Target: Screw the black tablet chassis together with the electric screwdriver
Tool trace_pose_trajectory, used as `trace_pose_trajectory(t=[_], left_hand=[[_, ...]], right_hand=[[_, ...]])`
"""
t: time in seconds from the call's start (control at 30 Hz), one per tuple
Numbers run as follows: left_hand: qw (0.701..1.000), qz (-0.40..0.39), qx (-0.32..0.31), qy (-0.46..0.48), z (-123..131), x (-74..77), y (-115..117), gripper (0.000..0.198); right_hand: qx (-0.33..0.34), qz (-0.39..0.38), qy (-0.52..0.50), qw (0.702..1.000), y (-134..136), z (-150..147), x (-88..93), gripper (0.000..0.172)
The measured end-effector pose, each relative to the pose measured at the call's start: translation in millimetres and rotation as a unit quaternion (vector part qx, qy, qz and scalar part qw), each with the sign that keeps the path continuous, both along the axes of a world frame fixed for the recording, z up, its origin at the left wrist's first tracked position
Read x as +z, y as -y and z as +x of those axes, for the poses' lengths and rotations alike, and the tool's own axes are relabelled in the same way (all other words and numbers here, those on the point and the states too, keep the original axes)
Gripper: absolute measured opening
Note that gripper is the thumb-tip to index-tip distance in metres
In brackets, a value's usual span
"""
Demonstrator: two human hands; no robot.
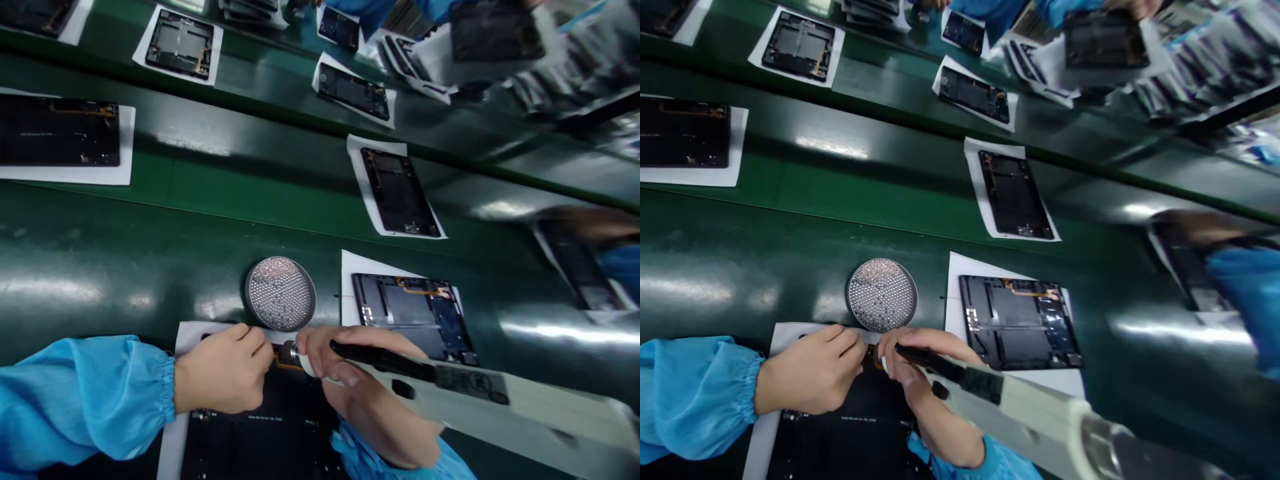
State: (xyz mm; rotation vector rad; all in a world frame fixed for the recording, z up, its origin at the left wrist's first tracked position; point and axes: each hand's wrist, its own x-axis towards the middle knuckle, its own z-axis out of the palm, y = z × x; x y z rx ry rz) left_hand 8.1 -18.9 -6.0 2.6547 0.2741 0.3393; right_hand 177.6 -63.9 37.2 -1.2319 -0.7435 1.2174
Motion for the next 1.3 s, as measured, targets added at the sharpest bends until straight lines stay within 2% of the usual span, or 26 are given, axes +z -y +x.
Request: trace_pose_trajectory(t=[0.63,0.87,1.17,1.3], left_hand=[[1.000,-0.005,-0.010,-0.014,0.4,6.4,1.9,0.022],[1.000,0.004,0.009,0.002,0.8,4.9,2.6,0.022],[1.000,0.010,0.002,-0.006,-1.3,3.9,3.1,0.023],[1.000,0.003,-0.009,-0.028,-1.4,8.3,1.5,0.019]], right_hand=[[-0.012,-0.006,-0.005,1.000,-2.5,-2.5,2.5,0.026],[-0.007,0.002,-0.005,1.000,-0.7,-3.6,-0.1,0.027],[0.003,0.024,-0.001,1.000,4.2,-7.7,-8.9,0.023],[0.007,0.018,0.003,1.000,4.8,-3.9,-3.6,0.022]])
